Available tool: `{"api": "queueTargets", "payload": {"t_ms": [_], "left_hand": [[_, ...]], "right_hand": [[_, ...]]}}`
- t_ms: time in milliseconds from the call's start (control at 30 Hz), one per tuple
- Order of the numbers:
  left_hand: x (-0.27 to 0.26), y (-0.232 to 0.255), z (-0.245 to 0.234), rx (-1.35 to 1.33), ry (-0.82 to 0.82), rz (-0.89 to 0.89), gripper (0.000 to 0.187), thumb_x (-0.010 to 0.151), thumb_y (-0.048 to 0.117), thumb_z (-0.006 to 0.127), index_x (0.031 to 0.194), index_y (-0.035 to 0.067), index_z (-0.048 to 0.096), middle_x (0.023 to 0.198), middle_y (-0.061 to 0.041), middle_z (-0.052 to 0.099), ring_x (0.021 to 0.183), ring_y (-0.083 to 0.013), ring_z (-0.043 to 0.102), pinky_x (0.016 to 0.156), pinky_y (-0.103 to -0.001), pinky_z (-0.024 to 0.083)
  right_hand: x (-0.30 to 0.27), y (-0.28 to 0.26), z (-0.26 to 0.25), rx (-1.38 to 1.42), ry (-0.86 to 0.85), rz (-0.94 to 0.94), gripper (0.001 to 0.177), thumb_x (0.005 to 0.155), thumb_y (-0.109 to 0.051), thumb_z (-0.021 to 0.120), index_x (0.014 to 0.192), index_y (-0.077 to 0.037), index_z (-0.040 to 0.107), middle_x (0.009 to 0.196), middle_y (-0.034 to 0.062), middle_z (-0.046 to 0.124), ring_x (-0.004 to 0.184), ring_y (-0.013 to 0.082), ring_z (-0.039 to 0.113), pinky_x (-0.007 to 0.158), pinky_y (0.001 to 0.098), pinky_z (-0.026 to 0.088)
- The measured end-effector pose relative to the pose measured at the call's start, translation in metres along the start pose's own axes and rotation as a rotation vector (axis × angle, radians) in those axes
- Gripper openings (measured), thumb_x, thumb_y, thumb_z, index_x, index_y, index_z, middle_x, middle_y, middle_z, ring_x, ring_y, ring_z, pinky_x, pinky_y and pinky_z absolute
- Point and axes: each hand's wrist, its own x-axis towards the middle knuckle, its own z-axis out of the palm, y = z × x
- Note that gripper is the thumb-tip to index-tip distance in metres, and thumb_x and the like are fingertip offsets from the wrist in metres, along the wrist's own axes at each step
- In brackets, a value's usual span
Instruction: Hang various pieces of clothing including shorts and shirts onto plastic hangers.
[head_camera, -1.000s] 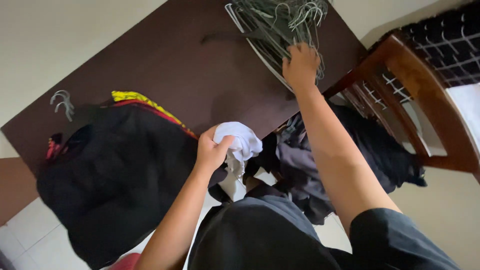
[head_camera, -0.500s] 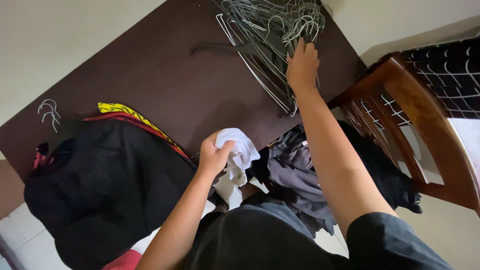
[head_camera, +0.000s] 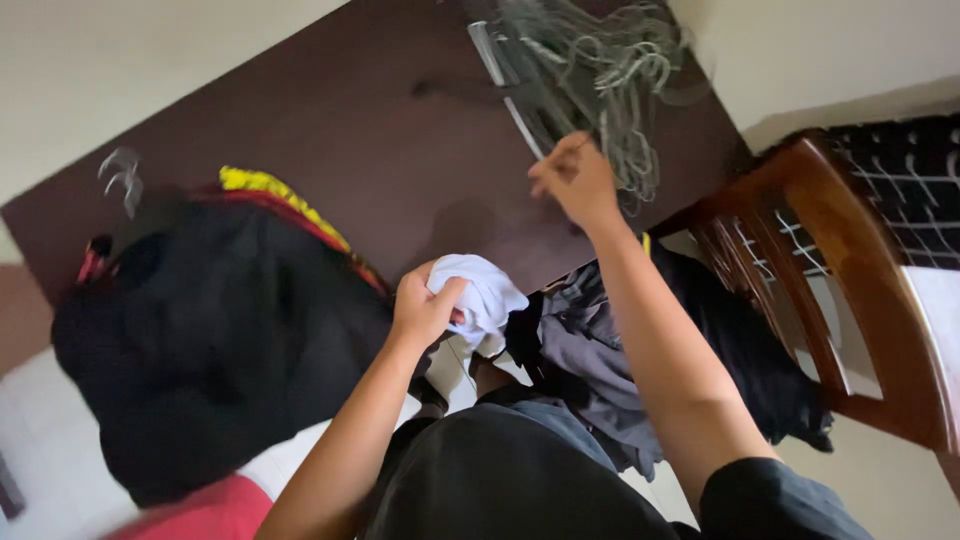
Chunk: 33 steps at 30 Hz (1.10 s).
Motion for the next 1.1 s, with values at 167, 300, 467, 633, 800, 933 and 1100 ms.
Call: {"api": "queueTargets", "payload": {"t_ms": [167, 300, 467, 633, 800, 933, 1100], "left_hand": [[-0.033, -0.023, -0.032, -0.045, 0.097, -0.086, 0.022, 0.092, 0.02, 0.068, 0.094, 0.0, 0.075, 0.072, -0.003, 0.068, 0.057, -0.0095, 0.06, 0.053, -0.029, 0.047], [-0.075, -0.049, -0.061, -0.235, 0.191, -0.025, 0.027, 0.096, 0.024, 0.069, 0.087, -0.001, 0.076, 0.075, 0.001, 0.071, 0.065, -0.0061, 0.062, 0.058, -0.026, 0.048], [-0.149, -0.043, -0.11, -0.403, 0.252, 0.043, 0.023, 0.096, 0.022, 0.068, 0.095, -0.001, 0.074, 0.083, -0.001, 0.072, 0.072, -0.0077, 0.064, 0.064, -0.026, 0.05], [-0.241, -0.057, -0.156, -0.518, 0.368, 0.187, 0.022, 0.098, 0.018, 0.064, 0.109, 0.001, 0.071, 0.096, -0.004, 0.073, 0.083, -0.0094, 0.067, 0.074, -0.027, 0.054], [-0.352, -0.067, -0.202, -0.699, 0.52, 0.155, 0.024, 0.101, 0.016, 0.055, 0.118, 0.004, 0.066, 0.102, -0.008, 0.07, 0.085, -0.0156, 0.069, 0.069, -0.034, 0.056], [-0.449, -0.062, -0.238, -0.879, 0.539, 0.218, 0.025, 0.1, 0.016, 0.053, 0.121, 0.005, 0.061, 0.104, -0.01, 0.07, 0.087, -0.0198, 0.071, 0.068, -0.039, 0.058], [-0.521, -0.086, -0.286, -0.939, 0.49, 0.382, 0.025, 0.1, 0.015, 0.055, 0.122, 0.001, 0.057, 0.108, -0.014, 0.07, 0.093, -0.0235, 0.073, 0.08, -0.041, 0.061]], "right_hand": [[-0.044, -0.074, 0.09, 0.075, -0.381, 0.18, 0.044, 0.1, -0.003, 0.065, 0.142, 0.004, 0.052, 0.095, 0.0134, 0.074, 0.067, 0.0161, 0.069, 0.061, 0.0291, 0.056], [-0.08, -0.086, 0.151, 0.246, -0.558, 0.112, 0.029, 0.107, -0.005, 0.063, 0.133, 0.008, 0.06, 0.098, 0.0108, 0.067, 0.069, 0.0171, 0.062, 0.064, 0.0307, 0.051], [-0.142, -0.126, 0.234, 0.306, -0.851, 0.04, 0.01, 0.109, -0.01, 0.052, 0.117, -0.004, 0.052, 0.098, 0.0059, 0.063, 0.078, 0.0121, 0.058, 0.073, 0.0257, 0.051], [-0.241, -0.132, 0.312, 0.099, -0.77, -0.138, 0.006, 0.111, -0.007, 0.048, 0.115, -0.004, 0.052, 0.088, 0.0013, 0.056, 0.077, 0.0072, 0.05, 0.072, 0.0224, 0.044], [-0.344, -0.117, 0.382, -0.034, -0.79, -0.345, 0.011, 0.101, -0.008, 0.054, 0.11, -0.005, 0.048, 0.098, -0.0011, 0.051, 0.09, 0.0059, 0.047, 0.082, 0.0222, 0.041], [-0.42, -0.108, 0.443, -0.005, -0.839, -0.484, 0.019, 0.098, -0.011, 0.061, 0.106, -0.006, 0.044, 0.102, -0.0008, 0.047, 0.094, 0.0068, 0.043, 0.086, 0.0228, 0.04], [-0.488, -0.123, 0.505, 0.13, -0.863, -0.325, 0.044, 0.091, -0.008, 0.082, 0.098, -0.01, 0.038, 0.107, -0.0011, 0.059, 0.098, 0.0044, 0.051, 0.084, 0.0207, 0.045]]}}
